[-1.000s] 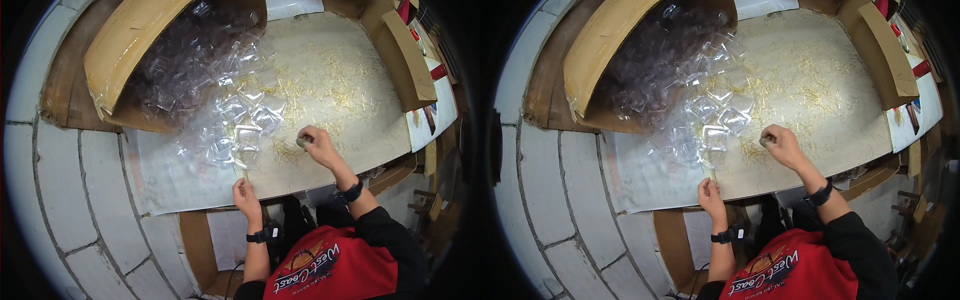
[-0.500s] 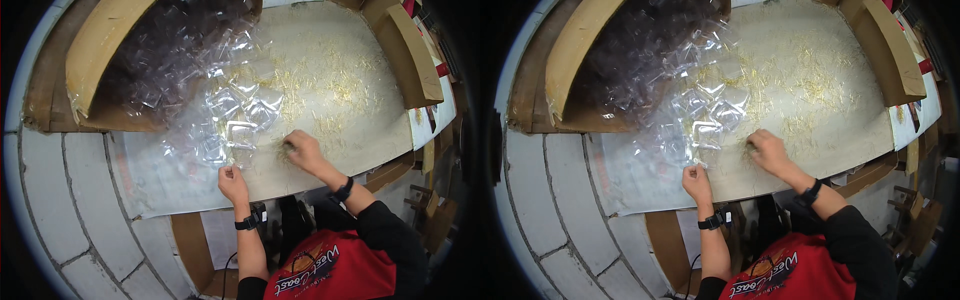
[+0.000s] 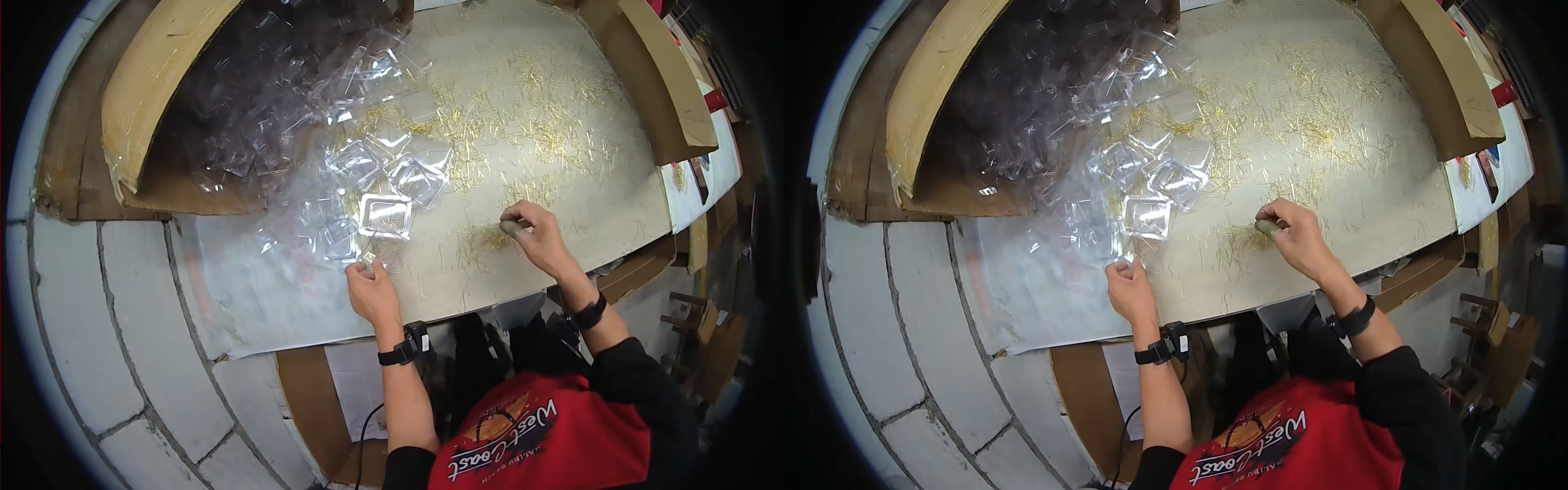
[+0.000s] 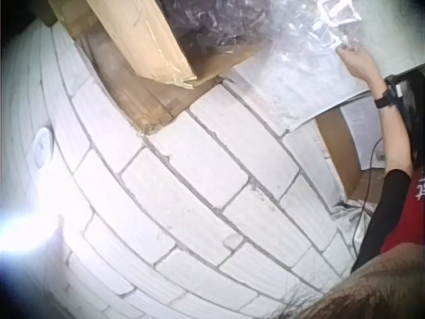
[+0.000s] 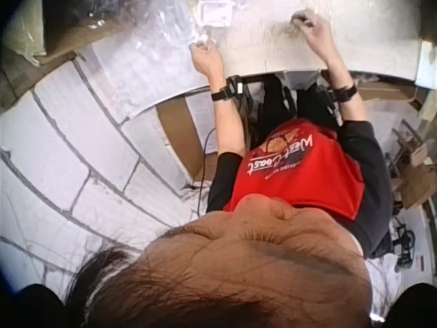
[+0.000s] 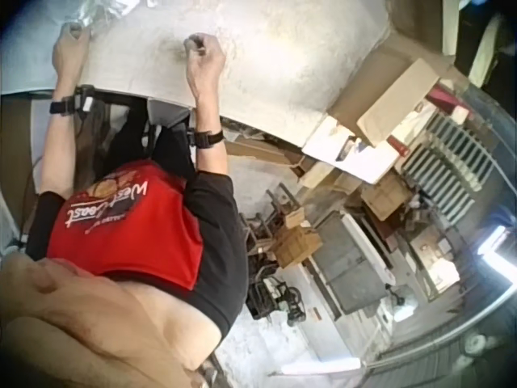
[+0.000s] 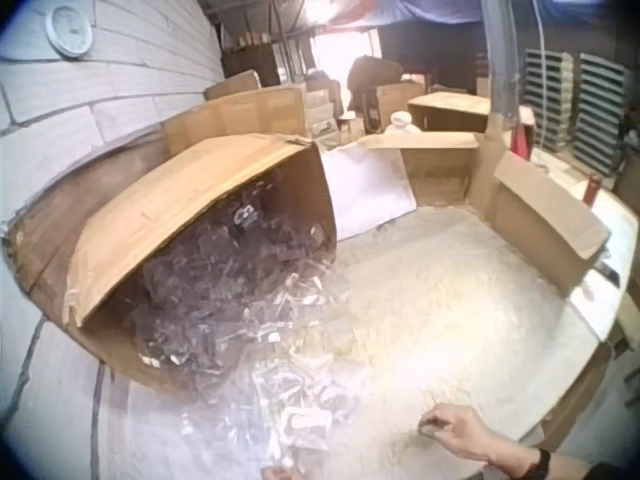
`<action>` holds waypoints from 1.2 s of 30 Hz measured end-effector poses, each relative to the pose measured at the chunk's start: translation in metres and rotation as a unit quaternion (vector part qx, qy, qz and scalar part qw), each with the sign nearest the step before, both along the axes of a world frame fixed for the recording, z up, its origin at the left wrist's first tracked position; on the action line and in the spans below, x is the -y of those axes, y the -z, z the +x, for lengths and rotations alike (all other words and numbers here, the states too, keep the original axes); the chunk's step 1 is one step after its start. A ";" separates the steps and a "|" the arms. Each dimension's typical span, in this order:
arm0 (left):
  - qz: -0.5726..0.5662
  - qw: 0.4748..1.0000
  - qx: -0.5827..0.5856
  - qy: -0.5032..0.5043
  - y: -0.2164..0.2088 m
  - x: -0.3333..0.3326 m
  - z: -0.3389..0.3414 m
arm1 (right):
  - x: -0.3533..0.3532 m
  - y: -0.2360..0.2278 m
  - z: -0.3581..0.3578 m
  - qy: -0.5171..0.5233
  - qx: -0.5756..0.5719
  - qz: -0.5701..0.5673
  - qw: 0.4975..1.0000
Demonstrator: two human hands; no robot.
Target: The person scoops loose shredded material from a table into small clear plastic containers. They then place the filled containers into a cardboard box. The person repeats this process multiple times, handling the containers and shredded material by hand.
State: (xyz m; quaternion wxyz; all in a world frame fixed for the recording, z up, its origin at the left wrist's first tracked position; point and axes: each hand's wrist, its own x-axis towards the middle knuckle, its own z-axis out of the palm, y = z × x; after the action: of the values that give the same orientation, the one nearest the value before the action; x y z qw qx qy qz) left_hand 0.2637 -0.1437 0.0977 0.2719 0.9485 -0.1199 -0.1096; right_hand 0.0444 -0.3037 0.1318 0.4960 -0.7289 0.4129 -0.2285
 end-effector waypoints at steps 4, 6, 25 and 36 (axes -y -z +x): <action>-0.022 1.000 -0.010 -0.001 0.003 -0.001 0.003 | 0.008 0.007 -0.001 0.063 0.028 0.049 0.996; -0.021 1.000 -0.015 -0.007 0.001 -0.001 0.002 | 0.006 -0.003 -0.006 0.083 0.089 0.061 0.991; -0.284 0.958 0.029 0.000 0.004 -0.009 -0.018 | 0.014 0.005 -0.044 0.081 0.010 -0.128 0.988; -0.410 0.895 -0.155 0.087 -0.010 -0.023 -0.137 | -0.059 0.018 -0.043 -0.066 0.164 -0.241 0.954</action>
State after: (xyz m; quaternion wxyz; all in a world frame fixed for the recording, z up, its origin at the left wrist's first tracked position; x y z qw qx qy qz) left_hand 0.1269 -0.1211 0.1080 0.6410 0.7098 -0.1927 -0.2195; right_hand 0.0013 -0.2450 0.1133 0.3803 -0.8049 0.2092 -0.4045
